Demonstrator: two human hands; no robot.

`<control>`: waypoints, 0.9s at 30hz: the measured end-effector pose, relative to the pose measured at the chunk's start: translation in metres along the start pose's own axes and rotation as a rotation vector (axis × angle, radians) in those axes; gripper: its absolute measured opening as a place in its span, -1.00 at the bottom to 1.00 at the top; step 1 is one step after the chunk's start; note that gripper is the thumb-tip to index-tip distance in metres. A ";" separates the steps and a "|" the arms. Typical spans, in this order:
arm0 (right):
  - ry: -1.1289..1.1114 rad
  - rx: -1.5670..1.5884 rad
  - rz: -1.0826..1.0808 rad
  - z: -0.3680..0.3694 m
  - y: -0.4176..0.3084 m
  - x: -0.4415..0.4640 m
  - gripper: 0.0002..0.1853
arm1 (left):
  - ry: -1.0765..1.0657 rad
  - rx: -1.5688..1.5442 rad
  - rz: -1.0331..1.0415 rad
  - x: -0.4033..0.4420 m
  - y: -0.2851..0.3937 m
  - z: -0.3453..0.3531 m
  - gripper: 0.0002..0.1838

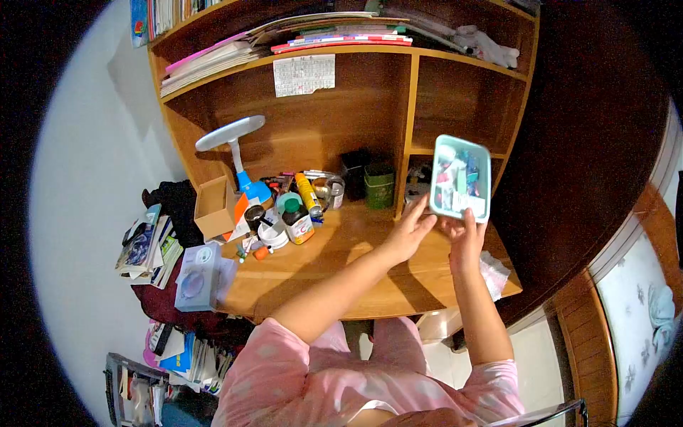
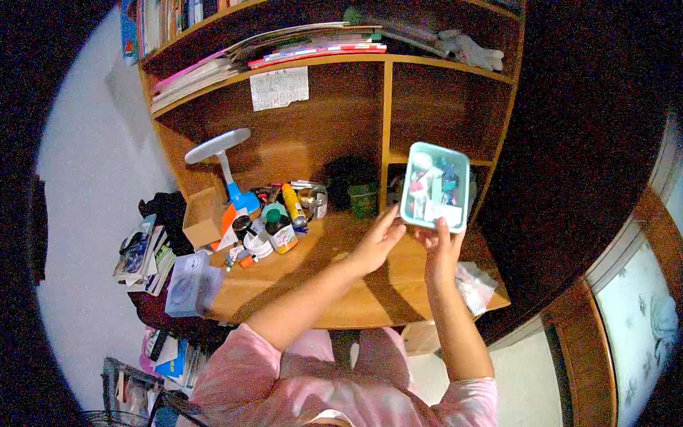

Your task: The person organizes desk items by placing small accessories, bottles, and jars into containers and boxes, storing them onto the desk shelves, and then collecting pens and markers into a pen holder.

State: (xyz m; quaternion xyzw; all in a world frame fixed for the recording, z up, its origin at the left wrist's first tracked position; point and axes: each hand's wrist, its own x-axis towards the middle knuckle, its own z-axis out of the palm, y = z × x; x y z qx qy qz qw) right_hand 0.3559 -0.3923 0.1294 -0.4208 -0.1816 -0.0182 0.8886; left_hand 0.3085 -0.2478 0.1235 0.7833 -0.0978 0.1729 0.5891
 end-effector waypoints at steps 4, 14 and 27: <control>-0.001 0.091 -0.082 0.011 0.003 0.053 -0.41 | 0.005 -0.148 0.101 0.036 -0.018 0.009 -0.31; 0.047 -0.045 0.176 0.049 0.017 0.126 -0.32 | 0.134 -0.058 0.174 0.072 -0.022 -0.016 -0.41; 0.029 -0.569 0.433 0.034 0.012 0.176 -0.28 | 0.174 0.646 0.086 0.065 0.008 -0.031 -0.34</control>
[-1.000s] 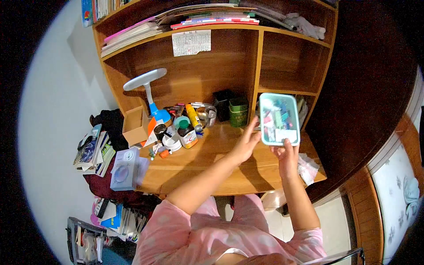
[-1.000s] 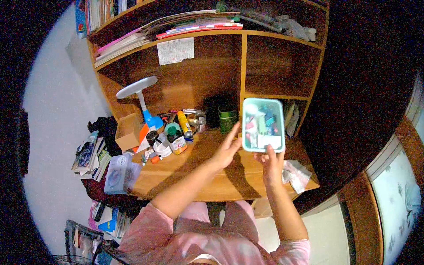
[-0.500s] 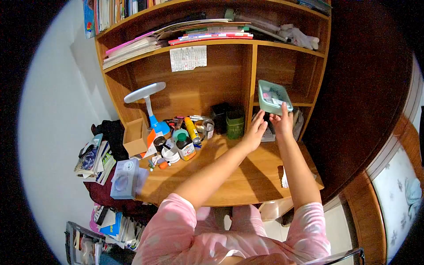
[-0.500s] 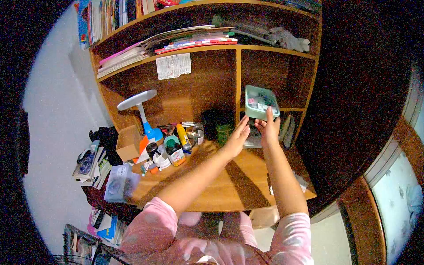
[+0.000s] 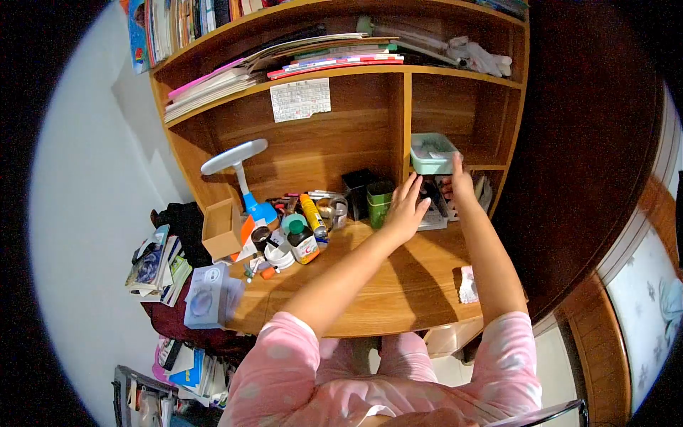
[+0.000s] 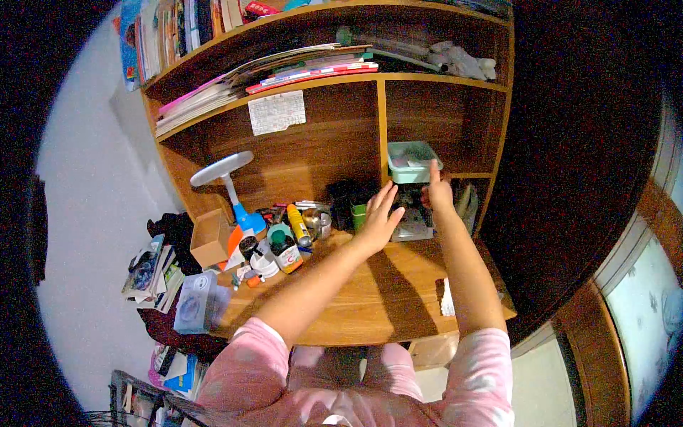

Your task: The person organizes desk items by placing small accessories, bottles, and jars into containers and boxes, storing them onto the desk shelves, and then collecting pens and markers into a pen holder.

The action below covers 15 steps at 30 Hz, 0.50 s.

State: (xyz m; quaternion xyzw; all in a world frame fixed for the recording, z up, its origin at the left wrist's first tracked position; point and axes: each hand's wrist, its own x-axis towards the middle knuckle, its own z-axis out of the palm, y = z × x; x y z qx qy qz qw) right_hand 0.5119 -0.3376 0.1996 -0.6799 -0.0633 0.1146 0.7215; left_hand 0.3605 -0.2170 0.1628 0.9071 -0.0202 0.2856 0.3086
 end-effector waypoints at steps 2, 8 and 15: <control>0.283 -0.145 -0.436 0.001 0.000 -0.032 -0.49 | 0.000 0.055 0.023 -0.007 -0.002 -0.002 -0.34; 0.320 -0.890 -1.371 -0.002 0.029 -0.057 -0.47 | 0.019 0.210 0.082 -0.012 -0.017 0.015 -0.24; 0.292 -0.990 -1.300 0.015 0.036 -0.034 -0.40 | 0.034 0.240 0.058 -0.003 -0.021 0.028 -0.18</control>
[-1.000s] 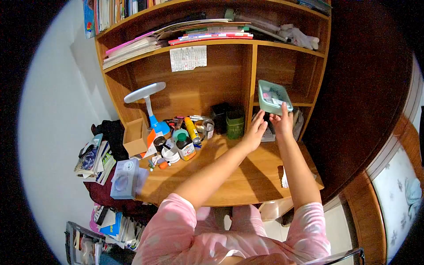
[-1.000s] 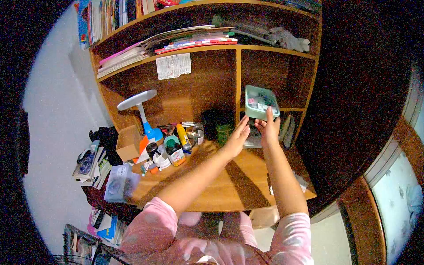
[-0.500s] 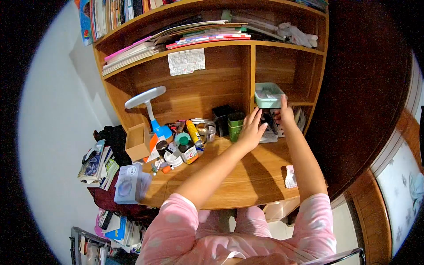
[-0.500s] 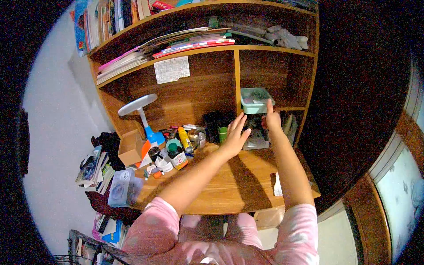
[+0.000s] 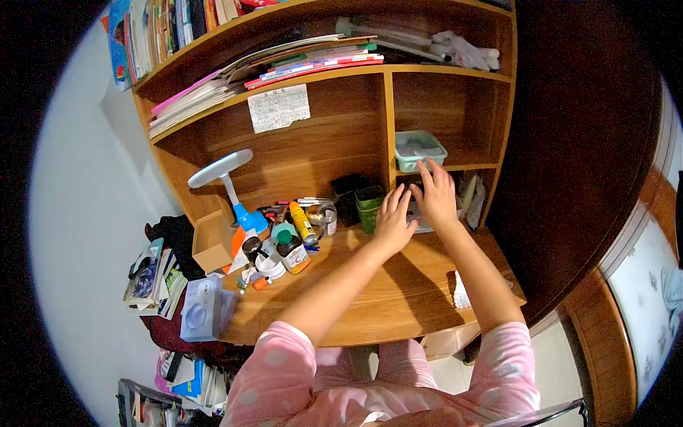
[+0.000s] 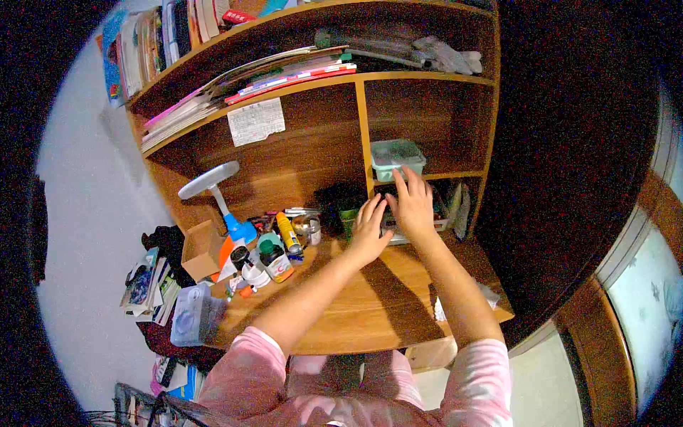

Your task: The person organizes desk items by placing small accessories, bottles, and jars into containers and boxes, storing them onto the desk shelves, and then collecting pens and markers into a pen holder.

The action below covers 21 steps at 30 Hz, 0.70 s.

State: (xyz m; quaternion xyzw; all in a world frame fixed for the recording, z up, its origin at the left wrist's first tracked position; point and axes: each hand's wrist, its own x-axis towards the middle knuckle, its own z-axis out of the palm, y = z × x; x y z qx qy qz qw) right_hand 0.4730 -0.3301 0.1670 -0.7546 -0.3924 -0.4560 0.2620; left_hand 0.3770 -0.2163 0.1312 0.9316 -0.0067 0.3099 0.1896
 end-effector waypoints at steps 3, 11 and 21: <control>-0.055 0.024 0.042 0.014 0.006 0.008 -0.45 | -0.010 0.024 -0.016 0.003 -0.006 0.008 -0.15; -0.090 -0.023 0.058 0.049 0.021 0.023 -0.49 | -0.043 0.016 -0.065 0.010 -0.019 0.014 -0.14; -0.111 0.060 -0.014 0.011 -0.007 0.025 -0.52 | -0.005 -0.083 -0.045 0.009 -0.020 -0.008 -0.19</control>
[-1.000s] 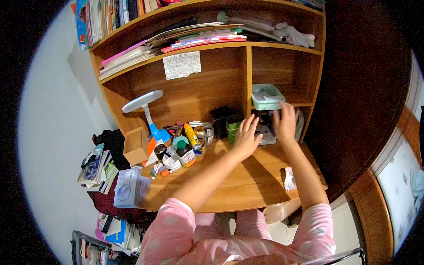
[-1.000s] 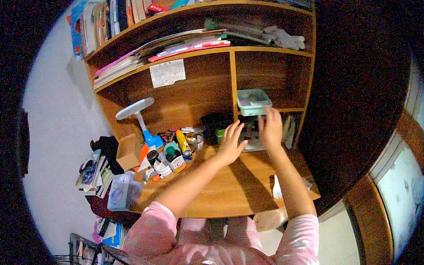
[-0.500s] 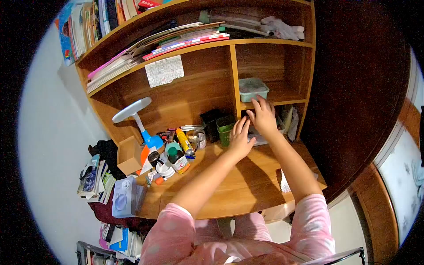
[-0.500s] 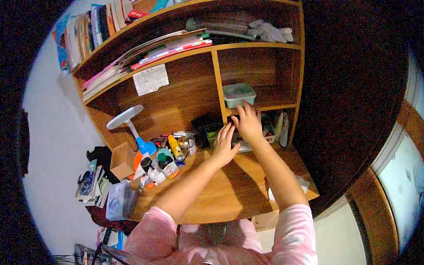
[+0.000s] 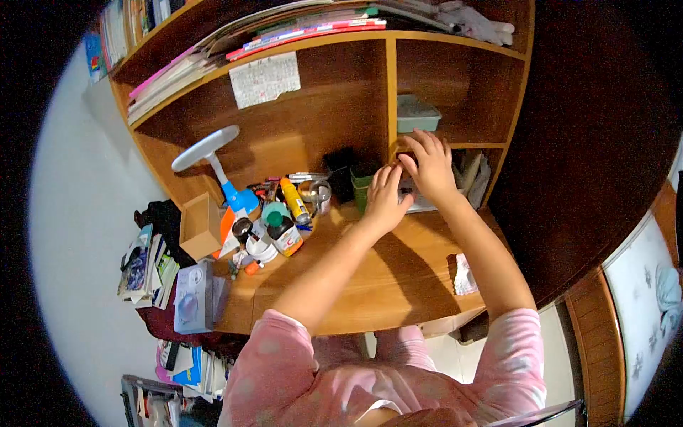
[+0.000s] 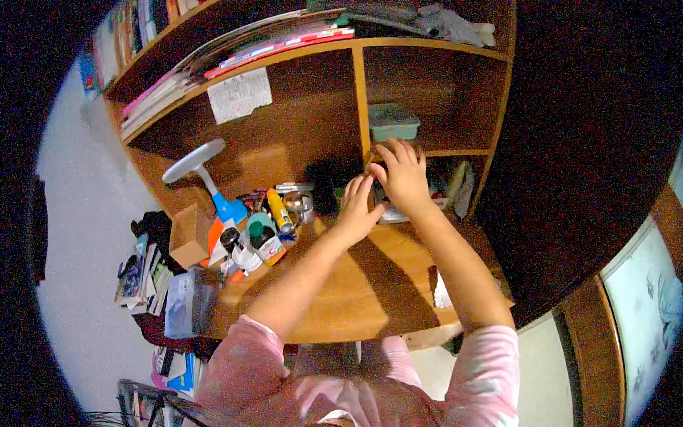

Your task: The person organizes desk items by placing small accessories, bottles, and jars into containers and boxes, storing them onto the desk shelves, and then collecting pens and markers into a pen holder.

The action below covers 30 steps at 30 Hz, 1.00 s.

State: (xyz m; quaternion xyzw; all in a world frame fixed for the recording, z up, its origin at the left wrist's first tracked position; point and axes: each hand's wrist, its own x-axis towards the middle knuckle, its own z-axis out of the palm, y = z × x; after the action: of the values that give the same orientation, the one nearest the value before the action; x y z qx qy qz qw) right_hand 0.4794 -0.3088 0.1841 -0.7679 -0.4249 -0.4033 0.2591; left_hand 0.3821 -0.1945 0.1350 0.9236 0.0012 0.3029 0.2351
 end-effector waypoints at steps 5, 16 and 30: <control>-0.119 0.034 -0.139 -0.015 -0.040 -0.016 -0.64 | 0.018 -0.090 -0.061 -0.034 0.004 -0.030 -0.22; -0.410 0.359 -0.290 0.045 -0.151 -0.047 -0.67 | 0.071 0.062 -0.202 -0.145 -0.088 -0.076 -0.28; -0.567 0.567 -0.368 0.095 -0.279 -0.064 -0.70 | 0.338 0.035 -0.457 -0.249 -0.160 -0.147 -0.45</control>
State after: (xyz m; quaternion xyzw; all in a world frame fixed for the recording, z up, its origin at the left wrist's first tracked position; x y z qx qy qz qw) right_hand 0.2565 -0.1259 0.0941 -0.6581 -0.7028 -0.0836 0.2568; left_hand 0.1194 -0.0247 0.0300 0.8397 0.2536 0.3919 0.2776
